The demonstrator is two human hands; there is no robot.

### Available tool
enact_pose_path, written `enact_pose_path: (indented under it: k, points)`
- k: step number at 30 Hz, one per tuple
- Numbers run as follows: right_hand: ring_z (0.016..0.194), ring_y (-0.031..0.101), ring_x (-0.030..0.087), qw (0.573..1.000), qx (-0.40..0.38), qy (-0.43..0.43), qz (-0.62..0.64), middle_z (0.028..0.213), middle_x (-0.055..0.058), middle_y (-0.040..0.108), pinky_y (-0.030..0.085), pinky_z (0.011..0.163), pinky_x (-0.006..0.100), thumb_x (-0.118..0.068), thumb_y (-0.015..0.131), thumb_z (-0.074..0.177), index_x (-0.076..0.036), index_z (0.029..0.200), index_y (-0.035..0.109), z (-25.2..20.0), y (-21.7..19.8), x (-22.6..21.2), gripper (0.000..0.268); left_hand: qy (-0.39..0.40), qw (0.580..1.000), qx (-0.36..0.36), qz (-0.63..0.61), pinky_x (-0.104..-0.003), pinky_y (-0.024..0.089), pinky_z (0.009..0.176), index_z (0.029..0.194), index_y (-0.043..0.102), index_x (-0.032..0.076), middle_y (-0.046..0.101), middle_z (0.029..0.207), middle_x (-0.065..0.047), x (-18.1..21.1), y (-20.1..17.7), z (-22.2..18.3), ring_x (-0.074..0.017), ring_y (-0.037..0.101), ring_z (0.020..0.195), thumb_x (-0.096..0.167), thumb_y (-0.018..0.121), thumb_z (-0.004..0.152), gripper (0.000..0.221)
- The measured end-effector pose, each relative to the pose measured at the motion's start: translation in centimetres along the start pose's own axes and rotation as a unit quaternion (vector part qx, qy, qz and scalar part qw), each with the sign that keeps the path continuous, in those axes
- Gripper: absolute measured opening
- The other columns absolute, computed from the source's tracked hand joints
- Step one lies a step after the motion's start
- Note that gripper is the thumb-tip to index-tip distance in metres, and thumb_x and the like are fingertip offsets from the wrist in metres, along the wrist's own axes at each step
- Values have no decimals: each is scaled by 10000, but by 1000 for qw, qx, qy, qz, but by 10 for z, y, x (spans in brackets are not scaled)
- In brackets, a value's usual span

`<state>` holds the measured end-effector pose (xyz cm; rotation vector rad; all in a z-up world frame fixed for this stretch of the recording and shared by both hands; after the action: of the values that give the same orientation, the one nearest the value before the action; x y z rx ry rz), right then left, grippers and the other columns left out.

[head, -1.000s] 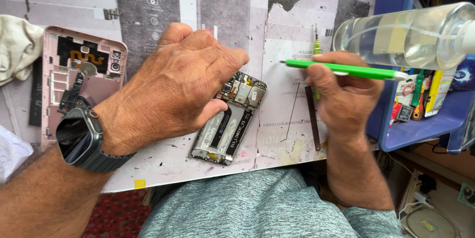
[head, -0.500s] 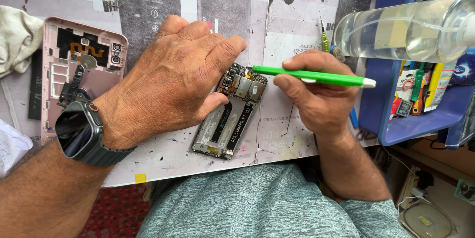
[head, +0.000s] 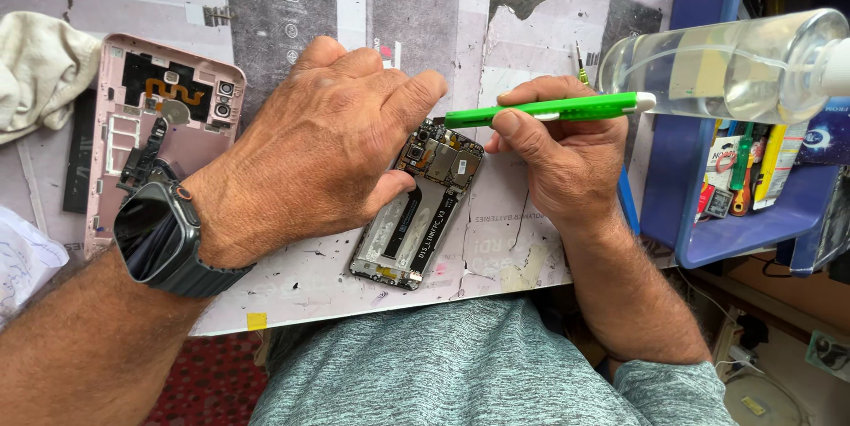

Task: The person uses a green utility knife and a screwdriver to carefully pry and remove small components from a disassembled smartphone motherboard. They lift and separate parts, then inspect the board by turning it over.

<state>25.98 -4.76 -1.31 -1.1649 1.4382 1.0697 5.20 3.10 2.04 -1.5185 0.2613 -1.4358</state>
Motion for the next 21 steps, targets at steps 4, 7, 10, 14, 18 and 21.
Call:
enact_pose_path:
  k: [4, 7, 10, 14, 18, 21]
  points:
    - [781, 733, 156, 1000, -3, -6, 7, 904, 122, 719, 649, 714, 279, 15, 751, 1014, 52, 1153, 682, -1, 0, 1, 160, 8, 1000, 16, -1, -490, 422, 869, 1331, 540, -27, 702, 987, -150, 0, -1, -2, -342, 639, 998, 296, 925, 668, 832]
    - [783, 736, 158, 1000, -1, -7, -7, 923, 124, 718, 652, 711, 278, 21, 746, 1011, 57, 1154, 679, -1, -1, 1, 162, 7, 1000, 15, 3, -495, 422, 869, 1323, 545, -20, 704, 1002, -157, 0, 0, -1, -350, 640, 1017, 300, 924, 660, 828]
    - [784, 740, 159, 1000, -1, -7, -4, 934, 129, 720, 656, 711, 279, 20, 745, 1008, 54, 1149, 678, 0, -1, 2, 160, 7, 1000, 16, -2, -501, 422, 882, 1329, 542, -18, 709, 1036, -164, -1, 0, -2, -358, 639, 1043, 305, 922, 659, 836]
    - [788, 744, 164, 1000, -12, -12, 9, 893, 137, 723, 653, 709, 277, 15, 746, 1013, 50, 1156, 677, 1, -1, 2, 163, 5, 1000, 16, 1, -508, 421, 909, 1332, 540, -14, 710, 1061, -170, -1, 1, -2, -374, 633, 1097, 307, 919, 665, 831]
    - [780, 746, 165, 1000, -15, -18, 3, 889, 141, 722, 653, 701, 277, 9, 743, 1024, 57, 1161, 679, 1, -1, 2, 159, 7, 1000, 21, 8, -506, 423, 923, 1336, 535, -9, 709, 1092, -176, -1, 2, -2, -383, 627, 1122, 313, 913, 662, 837]
    - [786, 745, 164, 1000, -17, -14, 9, 889, 138, 721, 659, 709, 281, 6, 747, 1017, 56, 1160, 678, 1, -1, 2, 167, 0, 1000, 9, 4, -512, 419, 905, 1332, 534, -5, 709, 1079, -173, -2, 3, -2, -380, 629, 1100, 313, 914, 671, 826]
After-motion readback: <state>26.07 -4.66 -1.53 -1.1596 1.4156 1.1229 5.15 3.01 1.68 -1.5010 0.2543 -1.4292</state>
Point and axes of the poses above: each hand's wrist, its own z-axis towards the middle knuckle, its own y-axis out of the palm, x = y × z, the point moved 6 cm from there along z, towards the middle knuckle
